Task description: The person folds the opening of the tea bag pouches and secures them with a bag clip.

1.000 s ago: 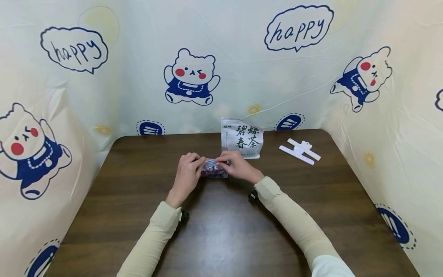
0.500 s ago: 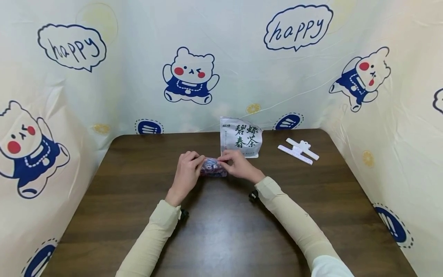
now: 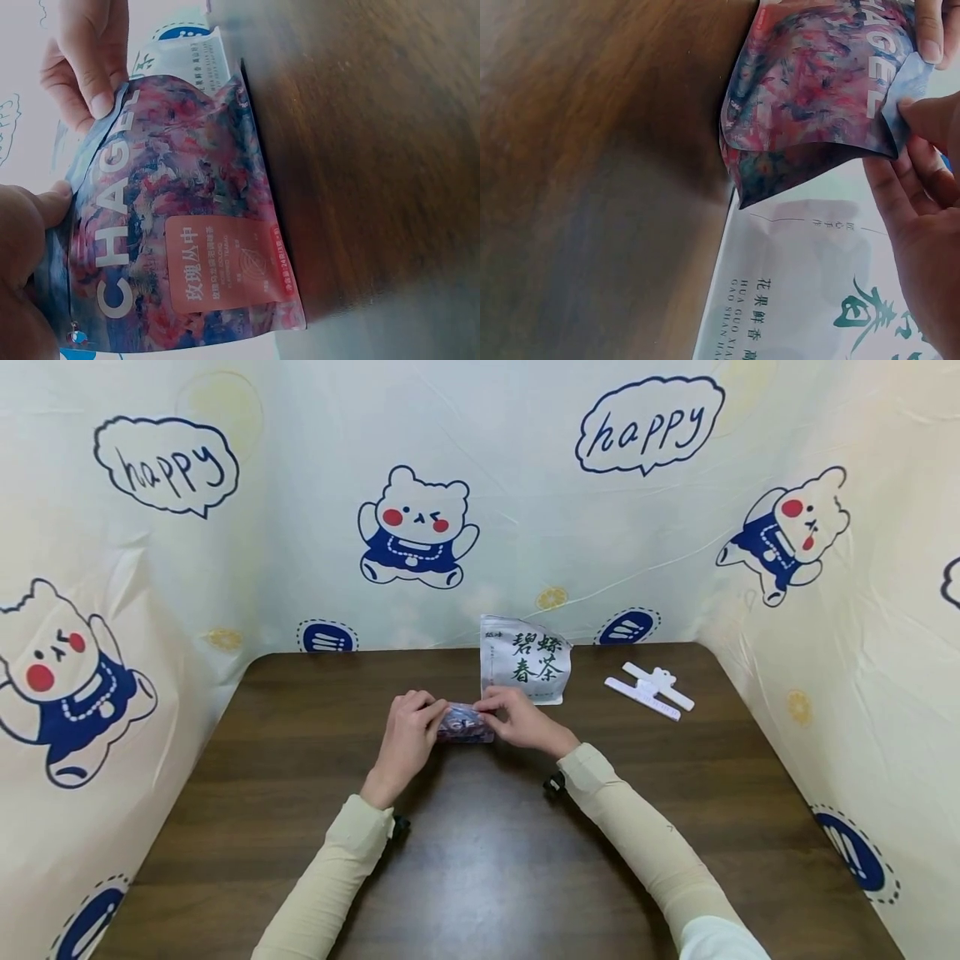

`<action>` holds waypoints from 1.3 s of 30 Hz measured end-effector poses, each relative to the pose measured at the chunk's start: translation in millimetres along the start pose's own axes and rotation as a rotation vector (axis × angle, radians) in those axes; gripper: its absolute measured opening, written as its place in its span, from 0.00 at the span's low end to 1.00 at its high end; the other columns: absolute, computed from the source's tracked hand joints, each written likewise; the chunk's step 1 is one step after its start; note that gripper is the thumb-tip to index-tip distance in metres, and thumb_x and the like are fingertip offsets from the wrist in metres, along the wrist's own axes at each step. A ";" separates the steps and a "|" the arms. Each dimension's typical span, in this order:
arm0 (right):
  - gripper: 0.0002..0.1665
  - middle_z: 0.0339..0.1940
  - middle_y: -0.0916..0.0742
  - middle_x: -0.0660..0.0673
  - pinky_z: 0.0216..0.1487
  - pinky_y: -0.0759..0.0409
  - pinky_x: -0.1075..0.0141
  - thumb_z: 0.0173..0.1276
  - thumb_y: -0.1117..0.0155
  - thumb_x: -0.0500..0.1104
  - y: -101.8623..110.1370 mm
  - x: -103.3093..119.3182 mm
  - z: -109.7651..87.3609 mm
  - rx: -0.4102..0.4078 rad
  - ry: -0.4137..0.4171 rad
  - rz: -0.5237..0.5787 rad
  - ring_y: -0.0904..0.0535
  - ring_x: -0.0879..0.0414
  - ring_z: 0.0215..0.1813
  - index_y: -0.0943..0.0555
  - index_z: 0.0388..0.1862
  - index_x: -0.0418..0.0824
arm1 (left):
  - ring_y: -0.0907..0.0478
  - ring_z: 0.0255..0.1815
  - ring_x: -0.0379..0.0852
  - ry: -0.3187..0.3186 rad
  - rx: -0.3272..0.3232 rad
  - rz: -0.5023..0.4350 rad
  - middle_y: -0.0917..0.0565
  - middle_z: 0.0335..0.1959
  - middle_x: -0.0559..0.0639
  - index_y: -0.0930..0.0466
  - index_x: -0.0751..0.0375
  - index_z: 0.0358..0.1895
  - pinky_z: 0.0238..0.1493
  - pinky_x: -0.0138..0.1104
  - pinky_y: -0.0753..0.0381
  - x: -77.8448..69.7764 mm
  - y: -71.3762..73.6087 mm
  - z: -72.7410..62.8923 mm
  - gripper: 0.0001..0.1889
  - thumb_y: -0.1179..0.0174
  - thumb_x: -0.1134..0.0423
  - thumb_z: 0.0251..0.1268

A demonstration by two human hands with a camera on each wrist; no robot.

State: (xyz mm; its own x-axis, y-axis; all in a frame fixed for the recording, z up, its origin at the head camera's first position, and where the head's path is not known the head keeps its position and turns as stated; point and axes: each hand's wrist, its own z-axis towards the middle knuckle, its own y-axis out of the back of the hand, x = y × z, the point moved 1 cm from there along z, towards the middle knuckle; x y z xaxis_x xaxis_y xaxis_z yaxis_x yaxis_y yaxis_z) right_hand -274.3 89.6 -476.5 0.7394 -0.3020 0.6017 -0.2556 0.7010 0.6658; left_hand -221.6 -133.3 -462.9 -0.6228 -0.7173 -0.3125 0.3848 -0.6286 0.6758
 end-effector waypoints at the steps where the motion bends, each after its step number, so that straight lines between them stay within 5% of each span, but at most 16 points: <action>1: 0.11 0.32 0.17 0.49 0.40 0.22 0.65 0.68 0.32 0.30 0.4 -0.2 -0.4 0.002 -0.001 -0.002 0.24 0.58 0.35 0.10 0.46 0.36 | 0.25 0.35 0.51 -0.002 0.000 0.000 0.19 0.32 0.52 0.10 0.65 0.42 0.42 0.44 0.30 0.4 -0.6 0.0 0.06 0.32 0.67 0.67; 17: 0.09 0.41 0.11 0.44 0.46 0.18 0.65 0.69 0.31 0.32 0.6 -4.1 -6.2 -0.028 -0.056 -0.016 0.17 0.56 0.43 0.10 0.46 0.37 | 0.25 0.34 0.52 -0.004 -0.004 -0.006 0.19 0.32 0.53 0.10 0.66 0.41 0.41 0.45 0.30 2.7 -2.6 0.8 0.06 0.34 0.68 0.68; 25: 0.12 0.41 0.12 0.42 0.48 0.17 0.63 0.67 0.34 0.27 -0.1 -4.5 -7.8 -0.017 0.012 -0.074 0.16 0.53 0.44 0.11 0.47 0.32 | 0.26 0.33 0.51 -0.012 -0.011 -0.006 0.20 0.31 0.52 0.10 0.65 0.41 0.40 0.44 0.32 4.8 -5.9 -0.1 0.06 0.34 0.68 0.69; 39: 0.18 0.41 0.12 0.43 0.50 0.18 0.63 0.65 0.36 0.23 2.9 -7.4 -10.1 0.011 0.001 -0.064 0.17 0.54 0.46 0.12 0.51 0.34 | 0.26 0.33 0.51 -0.005 -0.012 -0.013 0.20 0.31 0.52 0.10 0.66 0.41 0.42 0.45 0.31 2.7 -5.1 0.8 0.06 0.34 0.67 0.69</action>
State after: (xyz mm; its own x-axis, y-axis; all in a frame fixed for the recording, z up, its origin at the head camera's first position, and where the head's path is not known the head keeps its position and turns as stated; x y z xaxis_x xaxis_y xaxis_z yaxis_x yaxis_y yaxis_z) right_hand -274.2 100.3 -483.4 0.7550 -0.3454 0.5574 -0.2148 0.6728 0.7079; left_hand -225.8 -131.7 -466.6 -0.6311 -0.7076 -0.3178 0.3850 -0.6414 0.6636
